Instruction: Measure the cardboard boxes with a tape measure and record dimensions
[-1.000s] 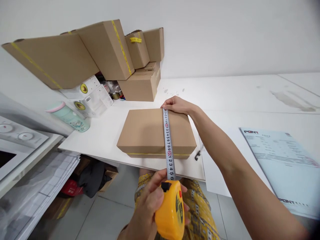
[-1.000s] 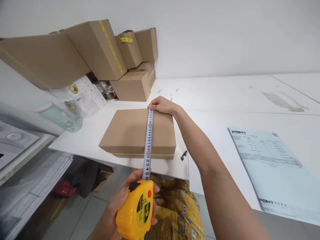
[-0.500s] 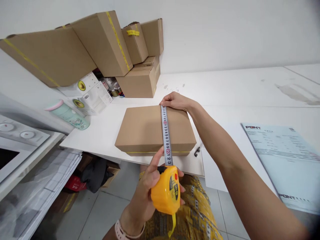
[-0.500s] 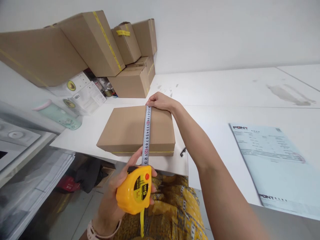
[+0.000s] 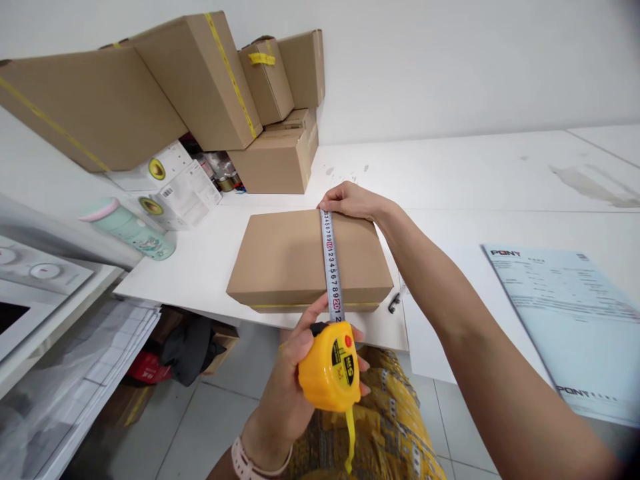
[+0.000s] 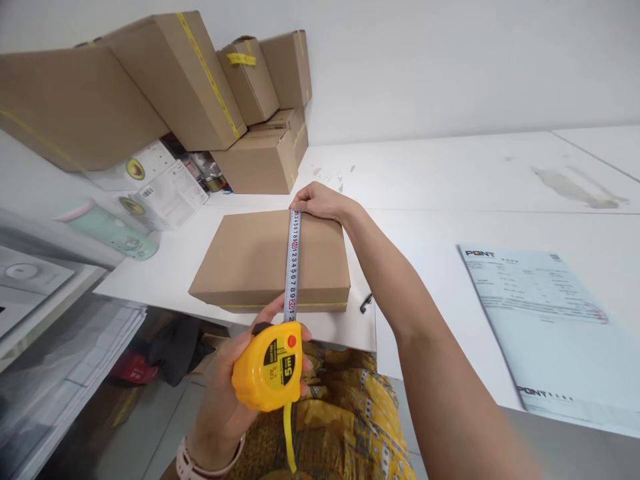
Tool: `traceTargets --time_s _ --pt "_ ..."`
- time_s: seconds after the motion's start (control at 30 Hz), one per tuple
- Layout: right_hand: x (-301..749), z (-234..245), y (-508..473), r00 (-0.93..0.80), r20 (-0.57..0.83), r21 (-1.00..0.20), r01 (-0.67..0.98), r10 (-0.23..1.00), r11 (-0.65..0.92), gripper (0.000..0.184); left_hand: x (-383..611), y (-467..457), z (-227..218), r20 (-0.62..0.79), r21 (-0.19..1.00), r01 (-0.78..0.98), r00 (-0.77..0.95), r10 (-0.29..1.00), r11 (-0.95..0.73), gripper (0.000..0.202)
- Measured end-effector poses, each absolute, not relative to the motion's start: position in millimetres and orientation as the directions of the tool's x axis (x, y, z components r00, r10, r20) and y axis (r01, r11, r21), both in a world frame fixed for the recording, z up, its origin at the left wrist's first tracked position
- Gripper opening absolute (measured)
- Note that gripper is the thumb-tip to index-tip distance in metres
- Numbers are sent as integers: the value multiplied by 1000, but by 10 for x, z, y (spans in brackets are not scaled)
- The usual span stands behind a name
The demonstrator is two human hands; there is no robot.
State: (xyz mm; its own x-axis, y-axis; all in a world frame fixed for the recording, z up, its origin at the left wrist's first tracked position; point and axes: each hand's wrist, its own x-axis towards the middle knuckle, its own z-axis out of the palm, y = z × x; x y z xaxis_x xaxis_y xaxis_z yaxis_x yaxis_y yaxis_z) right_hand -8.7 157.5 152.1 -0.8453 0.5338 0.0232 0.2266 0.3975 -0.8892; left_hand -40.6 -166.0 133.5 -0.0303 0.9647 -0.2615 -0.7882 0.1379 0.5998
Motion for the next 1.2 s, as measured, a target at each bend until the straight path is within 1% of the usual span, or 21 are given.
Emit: traceTargets --time_s 0.1,0.23,0.3,0.37,0.43,0.47,0.53,0.57,0.6,0.67,0.7,0.8,0.87,0.97,1.03,1.13,1.2 --pt "-76 1525 1566 -851 30 -875 231 525 425 28 -441 -1606 1334 -278 597 -789 -35 960 144 52" --pt "-65 1549 1507 -813 42 -873 253 580 417 58 -503 -1628 1365 -287 619 -777 -88 954 115 47" --pt "-50 1568 1456 -755 144 -871 211 640 444 63 -568 -1726 1409 -293 662 -747 -174 940 68 47" --pt "7 1587 1385 -640 306 -852 146 705 503 61 -690 -1877 1453 -263 739 -672 -343 902 -40 49" --pt "141 1588 1277 -490 421 -844 97 764 528 55 -882 -2046 1472 -156 833 -512 -578 801 -207 54" --pt "243 1572 1204 -423 438 -852 86 793 517 53 -1001 -2126 1464 -81 868 -406 -683 726 -285 55" --pt "512 1485 1017 -318 412 -883 90 854 460 47 -1261 -2252 1402 39 905 -214 -819 573 -368 51" --pt "668 1411 908 -281 382 -896 120 880 428 46 -1388 -2293 1347 58 913 -163 -854 517 -373 46" --pt "827 1317 792 -258 346 -904 165 902 394 46 -1504 -2316 1277 48 920 -149 -875 481 -362 40" --pt "1121 1092 560 -270 290 -903 240 918 356 50 -1682 -2309 1102 -24 922 -195 -890 455 -333 35" --pt "1241 977 452 -302 281 -900 246 911 359 52 -1739 -2281 1008 -66 917 -237 -884 463 -322 36" --pt "1441 719 195 -478 263 -906 176 838 385 62 -1787 -2138 775 -141 881 -350 -837 528 -319 45" --pt "1449 669 94 -543 268 -907 136 796 398 70 -1763 -2038 719 -142 860 -390 -802 580 -328 50" --pt "1344 777 51 -509 293 -895 150 809 419 77 -1739 -1944 819 -94 853 -393 -763 640 -343 56" --pt "1240 928 95 -433 318 -878 202 843 434 69 -1755 -1906 963 -52 866 -375 -725 687 -330 61" --pt "1062 1185 277 -291 377 -828 319 879 461 46 -1812 -1813 1177 21 878 -340 -675 738 -336 63" --pt "937 1332 470 -255 400 -809 354 881 470 40 -1854 -1704 1276 67 869 -327 -665 744 -371 62"
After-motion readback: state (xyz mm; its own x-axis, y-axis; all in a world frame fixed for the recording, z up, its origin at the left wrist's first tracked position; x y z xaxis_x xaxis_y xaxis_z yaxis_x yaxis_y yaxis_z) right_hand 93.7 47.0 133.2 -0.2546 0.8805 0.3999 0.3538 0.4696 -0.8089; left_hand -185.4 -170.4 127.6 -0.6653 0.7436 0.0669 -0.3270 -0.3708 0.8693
